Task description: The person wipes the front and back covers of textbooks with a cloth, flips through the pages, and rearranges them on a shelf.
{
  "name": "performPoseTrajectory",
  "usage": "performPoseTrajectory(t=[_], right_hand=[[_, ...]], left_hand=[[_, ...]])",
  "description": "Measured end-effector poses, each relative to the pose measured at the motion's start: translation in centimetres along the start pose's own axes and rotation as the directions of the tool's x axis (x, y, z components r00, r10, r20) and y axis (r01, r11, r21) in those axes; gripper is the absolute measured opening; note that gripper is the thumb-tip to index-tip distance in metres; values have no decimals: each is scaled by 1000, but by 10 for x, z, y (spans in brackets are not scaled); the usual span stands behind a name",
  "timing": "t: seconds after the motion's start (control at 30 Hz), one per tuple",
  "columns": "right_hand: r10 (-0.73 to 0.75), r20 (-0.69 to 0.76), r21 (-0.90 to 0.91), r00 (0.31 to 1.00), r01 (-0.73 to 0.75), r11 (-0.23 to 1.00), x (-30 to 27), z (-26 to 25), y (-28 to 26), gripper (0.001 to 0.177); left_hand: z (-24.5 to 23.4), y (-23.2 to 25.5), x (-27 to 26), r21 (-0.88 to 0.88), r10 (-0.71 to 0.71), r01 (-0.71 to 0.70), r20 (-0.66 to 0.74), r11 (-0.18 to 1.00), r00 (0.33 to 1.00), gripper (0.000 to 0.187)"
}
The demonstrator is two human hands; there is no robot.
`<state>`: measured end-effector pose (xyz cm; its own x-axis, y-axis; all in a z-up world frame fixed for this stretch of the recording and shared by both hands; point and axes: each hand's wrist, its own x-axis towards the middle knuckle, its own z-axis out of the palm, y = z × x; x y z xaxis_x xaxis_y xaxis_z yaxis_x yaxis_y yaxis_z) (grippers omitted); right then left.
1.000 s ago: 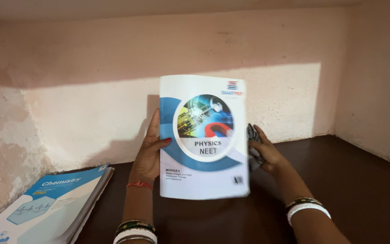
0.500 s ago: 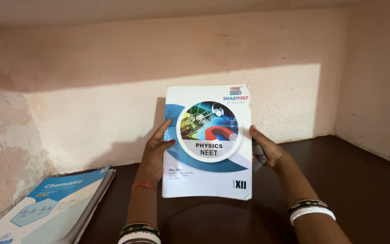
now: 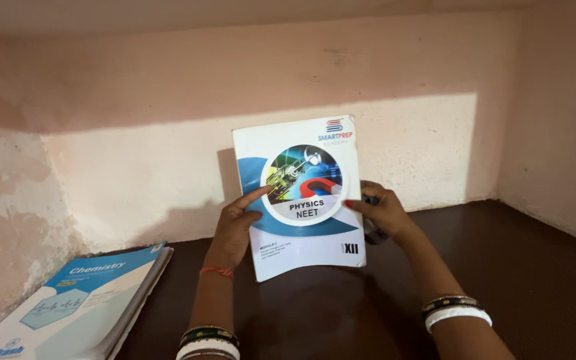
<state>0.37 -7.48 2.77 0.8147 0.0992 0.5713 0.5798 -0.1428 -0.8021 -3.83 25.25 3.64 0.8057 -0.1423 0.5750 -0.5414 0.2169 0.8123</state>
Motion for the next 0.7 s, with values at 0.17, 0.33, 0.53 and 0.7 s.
performPoseTrajectory(t=[0.17, 0.33, 0.53, 0.7], right_hand=[[-116, -189, -179, 975, 82, 980, 6, -2, 6, 42], [-616, -424, -508, 664, 389, 769, -8, -3, -33, 80], [-763, -349, -605, 543, 491, 627, -28, 38, -104, 98], [-652, -16, -576, 758, 526, 626, -32, 109, -85, 99]], left_hand=[[4, -2, 0, -34, 49, -52, -89, 998, 995, 61], [7, 1, -1, -79, 14, -18, -51, 997, 999, 62], [13, 12, -3, -119, -29, 26, -20, 992, 999, 64], [13, 11, -1, -25, 10, -12, -45, 1000, 999, 67]])
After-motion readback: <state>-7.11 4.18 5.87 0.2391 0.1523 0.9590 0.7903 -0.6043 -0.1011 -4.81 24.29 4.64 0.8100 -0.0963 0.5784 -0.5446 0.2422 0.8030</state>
